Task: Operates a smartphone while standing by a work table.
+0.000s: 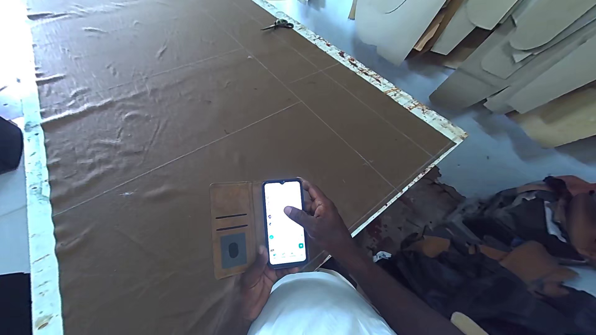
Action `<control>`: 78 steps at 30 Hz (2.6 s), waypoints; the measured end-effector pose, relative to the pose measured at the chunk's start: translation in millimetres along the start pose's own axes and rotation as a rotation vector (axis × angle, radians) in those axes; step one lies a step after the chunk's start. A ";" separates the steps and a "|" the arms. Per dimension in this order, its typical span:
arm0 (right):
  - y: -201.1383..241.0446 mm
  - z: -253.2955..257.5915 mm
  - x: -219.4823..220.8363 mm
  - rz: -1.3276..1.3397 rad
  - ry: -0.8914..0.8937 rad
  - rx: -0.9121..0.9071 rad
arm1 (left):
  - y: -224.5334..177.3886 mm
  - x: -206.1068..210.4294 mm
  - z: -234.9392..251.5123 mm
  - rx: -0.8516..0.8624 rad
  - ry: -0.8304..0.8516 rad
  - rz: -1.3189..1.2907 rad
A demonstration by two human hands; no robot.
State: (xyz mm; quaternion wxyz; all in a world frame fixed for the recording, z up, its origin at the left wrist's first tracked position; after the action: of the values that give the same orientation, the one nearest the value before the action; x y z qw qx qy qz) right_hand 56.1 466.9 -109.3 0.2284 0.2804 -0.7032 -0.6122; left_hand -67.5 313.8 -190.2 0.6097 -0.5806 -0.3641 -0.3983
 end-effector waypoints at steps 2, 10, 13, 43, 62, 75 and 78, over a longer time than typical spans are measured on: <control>-0.5 0.8 -0.2 0.002 0.007 -0.005 | -0.4 0.2 -0.5 -0.001 -0.003 0.000; -1.2 1.0 0.0 -0.016 -0.005 0.001 | -0.1 -0.7 0.2 -0.002 -0.006 -0.004; -1.1 -0.3 -0.7 -0.029 -0.011 -0.005 | 0.6 -1.7 0.0 -0.007 -0.004 0.004; -8.0 -5.0 -7.9 -0.159 -0.023 -0.082 | -0.5 -1.1 1.6 -0.033 -0.009 0.015; -3.6 8.1 -7.4 -0.053 -0.057 -0.083 | 0.2 -3.3 1.3 -0.024 -0.004 0.004; -11.3 0.9 -12.5 -0.262 -0.006 -0.071 | 0.7 -1.5 1.0 -0.022 -0.020 0.013; -5.1 5.8 -16.1 -0.223 -0.028 -0.080 | 1.6 -1.2 1.1 -0.032 -0.029 0.030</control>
State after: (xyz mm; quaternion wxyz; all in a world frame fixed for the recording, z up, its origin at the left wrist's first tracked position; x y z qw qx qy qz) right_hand 64.8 481.6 -114.8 0.1600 0.3392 -0.6458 -0.6650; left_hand -66.5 315.0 -191.9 0.6011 -0.6012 -0.3577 -0.3864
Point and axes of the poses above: each hand's wrist, its own z-axis towards the middle knuckle, its own x-axis out of the palm, y = z × x, the point moved 1 cm from there along z, towards the middle knuckle, and after that the axes turned 6 degrees about y, right-handed, at the moved point
